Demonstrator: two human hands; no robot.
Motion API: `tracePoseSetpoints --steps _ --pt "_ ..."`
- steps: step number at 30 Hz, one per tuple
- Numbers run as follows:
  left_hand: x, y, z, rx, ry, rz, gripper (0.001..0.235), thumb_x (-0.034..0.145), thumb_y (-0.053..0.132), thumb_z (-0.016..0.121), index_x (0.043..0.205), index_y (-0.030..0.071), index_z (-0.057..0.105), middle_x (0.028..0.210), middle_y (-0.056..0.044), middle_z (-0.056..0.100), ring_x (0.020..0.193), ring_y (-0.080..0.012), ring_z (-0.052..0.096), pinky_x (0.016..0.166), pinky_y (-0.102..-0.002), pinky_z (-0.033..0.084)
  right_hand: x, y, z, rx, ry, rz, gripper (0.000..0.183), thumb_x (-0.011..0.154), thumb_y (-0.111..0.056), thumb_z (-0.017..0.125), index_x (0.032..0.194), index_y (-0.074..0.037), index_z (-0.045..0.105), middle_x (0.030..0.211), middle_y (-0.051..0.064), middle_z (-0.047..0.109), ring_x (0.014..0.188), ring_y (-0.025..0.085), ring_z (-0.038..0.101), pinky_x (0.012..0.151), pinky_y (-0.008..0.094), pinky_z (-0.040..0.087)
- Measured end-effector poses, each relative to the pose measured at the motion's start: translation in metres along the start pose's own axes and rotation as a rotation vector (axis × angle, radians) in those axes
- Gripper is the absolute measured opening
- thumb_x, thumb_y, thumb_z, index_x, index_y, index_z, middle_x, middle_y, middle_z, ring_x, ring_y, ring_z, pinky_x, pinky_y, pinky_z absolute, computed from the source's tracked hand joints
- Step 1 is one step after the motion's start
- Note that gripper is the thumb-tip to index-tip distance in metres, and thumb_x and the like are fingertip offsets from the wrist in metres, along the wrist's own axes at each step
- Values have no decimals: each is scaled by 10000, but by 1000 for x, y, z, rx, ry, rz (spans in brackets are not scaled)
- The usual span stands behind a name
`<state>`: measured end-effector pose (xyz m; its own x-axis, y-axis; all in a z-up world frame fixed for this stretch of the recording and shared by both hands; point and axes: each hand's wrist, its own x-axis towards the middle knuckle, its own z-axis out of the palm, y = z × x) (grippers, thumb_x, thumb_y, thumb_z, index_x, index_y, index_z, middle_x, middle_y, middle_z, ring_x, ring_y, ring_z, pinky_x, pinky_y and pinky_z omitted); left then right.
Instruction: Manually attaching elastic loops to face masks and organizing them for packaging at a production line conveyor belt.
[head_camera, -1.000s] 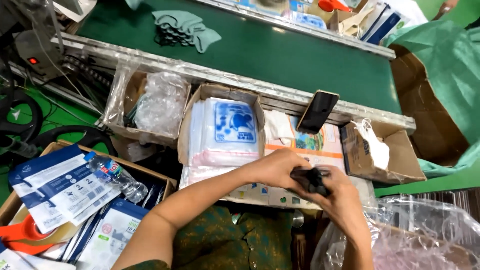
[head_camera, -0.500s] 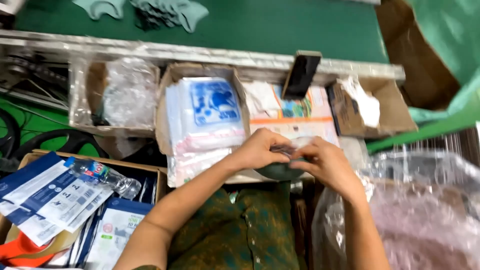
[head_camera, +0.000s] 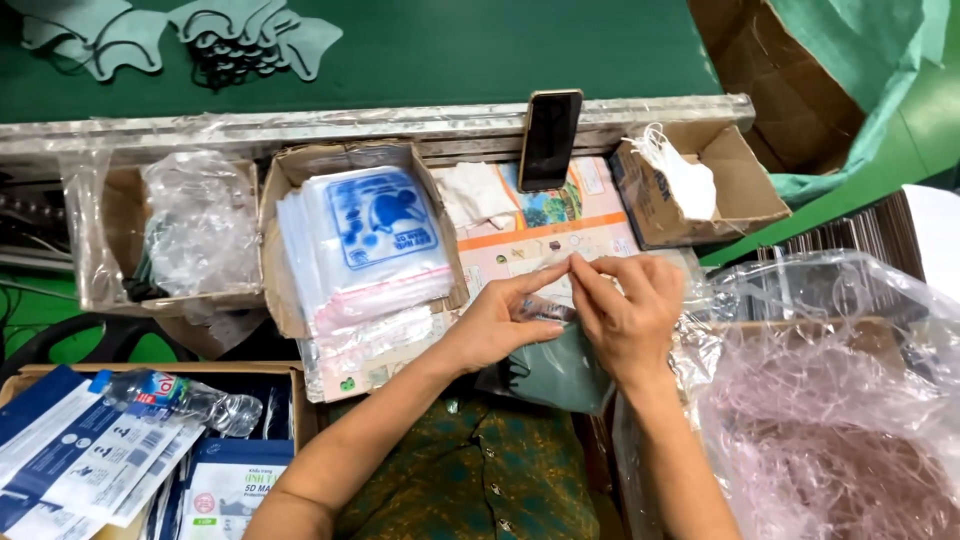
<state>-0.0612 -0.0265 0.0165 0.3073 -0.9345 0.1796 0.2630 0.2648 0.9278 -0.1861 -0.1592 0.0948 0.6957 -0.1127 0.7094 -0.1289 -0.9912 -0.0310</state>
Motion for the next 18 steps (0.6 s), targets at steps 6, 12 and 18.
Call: tracePoseSetpoints --steps 6,12,18 --pt "-7 -4 -2 215 -50 -31 785 909 -61 658 1619 114 373 1540 -155 554 1197 -192 706 1011 -326 575 -43 42 12 77 169 80 192 851 -133 862 989 -103 732 987 52 699 962 240 638 895 403 482" --pt "-3 19 -25 -21 201 -229 867 836 -20 728 1590 128 327 1489 -211 567 1088 -248 728 900 -327 621 -192 165 -118 1150 482 659 248 1212 -120 572 994 -53 669 953 62 698 751 92 640 674 224 484" --pt "5 1 -45 -231 198 -63 751 886 -31 738 1551 -22 389 1622 -186 407 1207 -244 675 934 -286 592 -312 231 -148 370 -358 1216 259 990 -144 685 1246 -118 714 1093 128 758 923 196 740 800 295 564"
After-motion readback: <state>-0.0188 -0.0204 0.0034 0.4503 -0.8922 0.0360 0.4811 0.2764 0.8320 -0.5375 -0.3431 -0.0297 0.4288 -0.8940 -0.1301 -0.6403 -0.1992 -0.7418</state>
